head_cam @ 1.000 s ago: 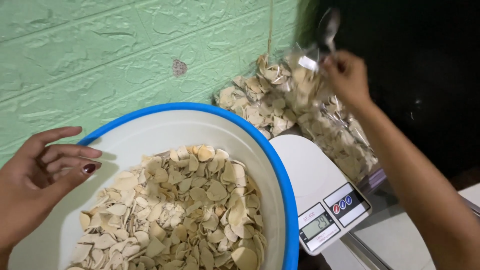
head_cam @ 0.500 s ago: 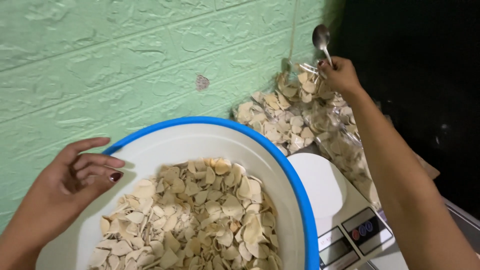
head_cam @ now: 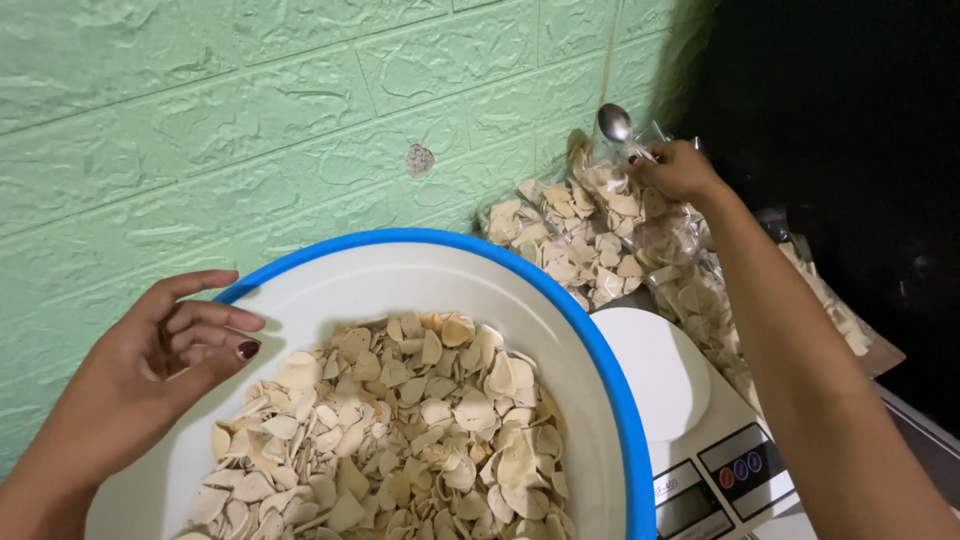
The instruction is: Manually scooping chips from a large bowl into individual plastic bags and weighing them.
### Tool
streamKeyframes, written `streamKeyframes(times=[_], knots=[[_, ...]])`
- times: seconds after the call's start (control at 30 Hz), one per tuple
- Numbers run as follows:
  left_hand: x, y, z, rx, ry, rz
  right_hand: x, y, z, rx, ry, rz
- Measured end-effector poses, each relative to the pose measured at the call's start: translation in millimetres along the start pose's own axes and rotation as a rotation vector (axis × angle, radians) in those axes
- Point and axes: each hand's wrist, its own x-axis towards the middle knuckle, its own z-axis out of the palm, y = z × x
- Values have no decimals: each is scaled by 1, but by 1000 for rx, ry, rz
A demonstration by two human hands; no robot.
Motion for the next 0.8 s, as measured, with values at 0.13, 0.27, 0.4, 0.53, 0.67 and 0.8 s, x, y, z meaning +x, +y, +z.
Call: streamKeyframes(times=[0.13,0.27,0.4,0.53,0.67,0.8], knots=[[0,-3,-3,-6,-13,37,-22,-26,-8,48,34,38],[-1,-1,-2,-3,-14,88,-31,-40,-19,-25,172,-150],[2,-7,-5,-18,-15,212,-75,-82,-26,25,212,-407],[-7,1,-15,59,31,227,-148,-116,-12,64,100,-580],[0,-11,-23,-42,40,488,-237,-133,7,-106,-75,-641],[-6,-8,-37,-77,80,650,-284,-139,30,-196,-273,-699]])
